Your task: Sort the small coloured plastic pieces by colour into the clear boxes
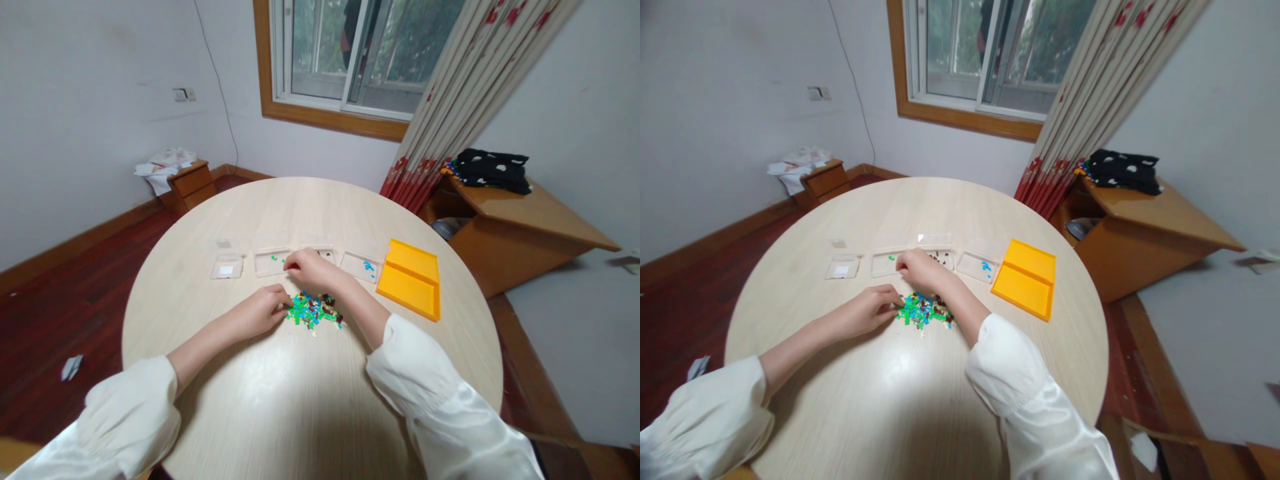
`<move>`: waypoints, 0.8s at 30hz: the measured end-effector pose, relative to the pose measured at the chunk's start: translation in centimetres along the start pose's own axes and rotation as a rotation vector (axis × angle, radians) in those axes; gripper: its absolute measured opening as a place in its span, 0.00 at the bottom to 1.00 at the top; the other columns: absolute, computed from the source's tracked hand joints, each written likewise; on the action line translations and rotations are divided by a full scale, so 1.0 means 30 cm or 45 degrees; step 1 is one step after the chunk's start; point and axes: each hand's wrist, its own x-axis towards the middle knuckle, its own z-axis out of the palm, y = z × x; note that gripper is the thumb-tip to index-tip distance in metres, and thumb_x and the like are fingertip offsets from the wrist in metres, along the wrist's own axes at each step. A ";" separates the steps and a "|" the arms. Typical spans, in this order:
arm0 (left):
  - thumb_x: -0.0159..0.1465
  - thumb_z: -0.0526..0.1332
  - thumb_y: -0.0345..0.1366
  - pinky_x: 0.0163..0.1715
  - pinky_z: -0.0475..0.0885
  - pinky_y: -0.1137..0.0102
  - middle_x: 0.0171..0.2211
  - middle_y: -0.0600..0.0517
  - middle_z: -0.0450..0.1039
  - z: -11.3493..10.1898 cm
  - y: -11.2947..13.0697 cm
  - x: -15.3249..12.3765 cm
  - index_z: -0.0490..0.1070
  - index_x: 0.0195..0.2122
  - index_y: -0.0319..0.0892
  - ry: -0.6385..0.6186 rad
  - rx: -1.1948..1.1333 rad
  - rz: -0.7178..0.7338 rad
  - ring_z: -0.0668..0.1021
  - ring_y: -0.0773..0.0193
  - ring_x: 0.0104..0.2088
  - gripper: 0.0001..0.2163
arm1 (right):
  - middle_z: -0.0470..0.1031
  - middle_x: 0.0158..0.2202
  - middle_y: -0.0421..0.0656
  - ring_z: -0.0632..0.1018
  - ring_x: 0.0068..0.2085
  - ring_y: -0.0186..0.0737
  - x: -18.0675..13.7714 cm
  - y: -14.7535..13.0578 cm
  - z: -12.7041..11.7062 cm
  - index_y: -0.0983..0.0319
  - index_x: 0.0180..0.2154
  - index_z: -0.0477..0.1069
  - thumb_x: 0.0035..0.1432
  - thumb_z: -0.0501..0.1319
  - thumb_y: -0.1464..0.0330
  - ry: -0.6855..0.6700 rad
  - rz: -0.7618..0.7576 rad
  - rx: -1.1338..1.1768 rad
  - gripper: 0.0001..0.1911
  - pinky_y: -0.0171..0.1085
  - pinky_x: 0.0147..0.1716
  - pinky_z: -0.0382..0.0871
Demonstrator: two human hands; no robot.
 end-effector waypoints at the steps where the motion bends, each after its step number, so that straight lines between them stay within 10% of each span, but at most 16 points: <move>1: 0.57 0.54 0.26 0.36 0.68 0.72 0.33 0.49 0.71 0.003 0.001 -0.002 0.74 0.33 0.39 -0.025 0.000 0.008 0.73 0.66 0.32 0.09 | 0.77 0.31 0.45 0.74 0.32 0.34 -0.027 -0.005 -0.009 0.66 0.34 0.76 0.50 0.57 0.79 -0.109 -0.009 0.005 0.11 0.31 0.34 0.63; 12: 0.60 0.53 0.30 0.34 0.67 0.73 0.31 0.48 0.73 0.007 -0.011 -0.014 0.74 0.32 0.39 0.059 0.010 -0.024 0.74 0.66 0.32 0.09 | 0.75 0.26 0.43 0.70 0.27 0.32 -0.123 -0.038 0.014 0.66 0.31 0.77 0.47 0.58 0.80 -0.354 -0.028 -0.066 0.11 0.28 0.27 0.59; 24: 0.55 0.55 0.30 0.30 0.64 0.73 0.29 0.49 0.75 -0.156 -0.113 0.131 0.74 0.36 0.36 0.248 0.102 -0.341 0.72 0.67 0.26 0.11 | 0.74 0.26 0.42 0.70 0.28 0.30 -0.102 -0.038 -0.044 0.67 0.32 0.74 0.50 0.57 0.79 -0.071 0.006 0.144 0.09 0.29 0.31 0.60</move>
